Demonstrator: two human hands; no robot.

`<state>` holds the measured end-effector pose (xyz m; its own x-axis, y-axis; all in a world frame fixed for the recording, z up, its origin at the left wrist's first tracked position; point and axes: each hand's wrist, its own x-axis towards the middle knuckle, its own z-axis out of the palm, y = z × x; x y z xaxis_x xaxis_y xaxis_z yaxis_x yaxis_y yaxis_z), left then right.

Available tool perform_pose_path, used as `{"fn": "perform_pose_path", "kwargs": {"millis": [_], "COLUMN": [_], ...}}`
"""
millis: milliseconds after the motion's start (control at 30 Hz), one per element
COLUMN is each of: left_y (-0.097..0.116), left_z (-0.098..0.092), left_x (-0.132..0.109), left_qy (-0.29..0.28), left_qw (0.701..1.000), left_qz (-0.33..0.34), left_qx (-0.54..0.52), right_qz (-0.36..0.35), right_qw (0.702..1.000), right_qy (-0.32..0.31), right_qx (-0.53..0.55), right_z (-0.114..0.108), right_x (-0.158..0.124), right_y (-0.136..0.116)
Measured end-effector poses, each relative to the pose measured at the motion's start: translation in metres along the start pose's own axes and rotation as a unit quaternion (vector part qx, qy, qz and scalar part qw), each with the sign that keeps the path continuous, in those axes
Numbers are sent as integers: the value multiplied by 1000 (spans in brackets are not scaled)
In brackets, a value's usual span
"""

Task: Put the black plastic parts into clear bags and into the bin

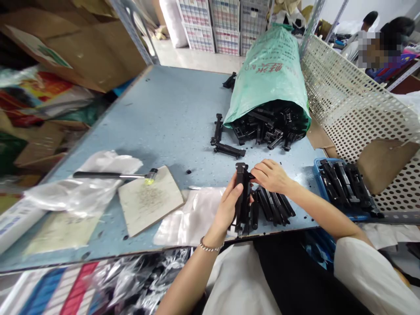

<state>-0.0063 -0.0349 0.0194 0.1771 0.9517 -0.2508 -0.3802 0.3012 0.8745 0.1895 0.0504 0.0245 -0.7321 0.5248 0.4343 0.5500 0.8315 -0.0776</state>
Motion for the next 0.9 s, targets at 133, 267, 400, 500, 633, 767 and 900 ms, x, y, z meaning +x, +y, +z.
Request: {"fn": "perform_pose_path", "kwargs": {"millis": [133, 267, 400, 500, 633, 767, 900], "left_y": [-9, -14, -6, -4, -17, -41, -71], "left_z": [6, 8, 1, 1, -3, -33, -56], "left_x": [4, 20, 31, 29, 25, 24, 18], "left_qy": [10, 35, 77, 69, 78, 125, 126], "left_qw": [1000, 998, 996, 997, 996, 982, 969], "left_qz": [21, 43, 44, 37, 46, 62, 27], "left_qx": [17, 12, -11, -7, 24, 129, 209], "right_qz": [24, 211, 200, 152, 283, 272, 294], "right_qw": [997, 954, 953, 970, 904, 918, 945], "right_qy": [-14, -10, -66, -93, -117, -135, -125], "right_qx": [74, 215, 219, 169, 298, 255, 70], "right_z": [4, 7, 1, 3, 21, 32, 32], "right_x": [0, -3, -17, -31, -42, -59, -79], "right_y": [5, -13, -46, -73, -98, -90, -55]}}
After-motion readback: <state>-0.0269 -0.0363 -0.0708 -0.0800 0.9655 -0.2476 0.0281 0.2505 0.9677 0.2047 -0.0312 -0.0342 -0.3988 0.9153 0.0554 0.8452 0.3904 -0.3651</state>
